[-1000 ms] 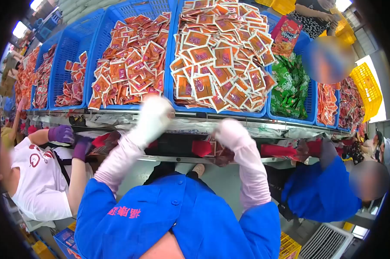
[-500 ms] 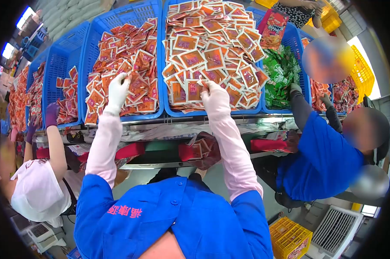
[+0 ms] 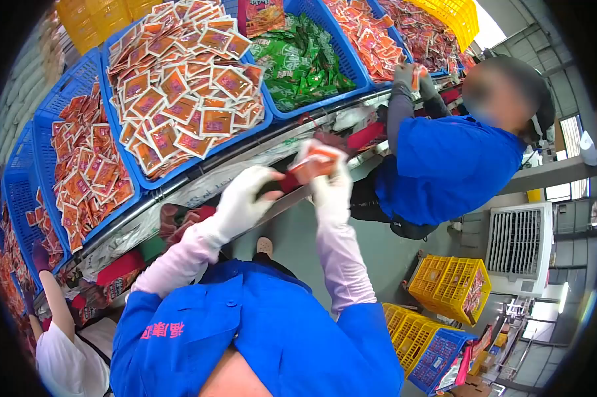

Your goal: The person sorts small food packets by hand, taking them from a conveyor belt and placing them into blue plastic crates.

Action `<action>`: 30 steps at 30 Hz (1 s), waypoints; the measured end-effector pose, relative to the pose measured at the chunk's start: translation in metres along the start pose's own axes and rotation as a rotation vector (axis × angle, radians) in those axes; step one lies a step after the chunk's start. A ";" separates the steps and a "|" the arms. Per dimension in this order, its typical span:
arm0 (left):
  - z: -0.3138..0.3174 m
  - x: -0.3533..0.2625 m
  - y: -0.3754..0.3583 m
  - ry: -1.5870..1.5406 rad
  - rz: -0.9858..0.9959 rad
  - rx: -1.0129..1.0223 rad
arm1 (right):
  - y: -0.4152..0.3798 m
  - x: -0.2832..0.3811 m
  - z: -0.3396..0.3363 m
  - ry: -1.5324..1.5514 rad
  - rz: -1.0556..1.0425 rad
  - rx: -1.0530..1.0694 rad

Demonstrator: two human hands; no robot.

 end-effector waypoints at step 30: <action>-0.322 0.200 -0.210 0.966 -0.660 -0.432 | 0.103 -0.019 0.211 -0.984 -0.010 0.855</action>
Point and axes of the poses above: each hand's wrist, its own y-axis towards the middle knuckle, its own z-axis out of the palm, x = y × z, the point moved 6 cm from there along y, towards the middle knuckle, and after that the axes turned 10 degrees about x, right-handed, at the moved point
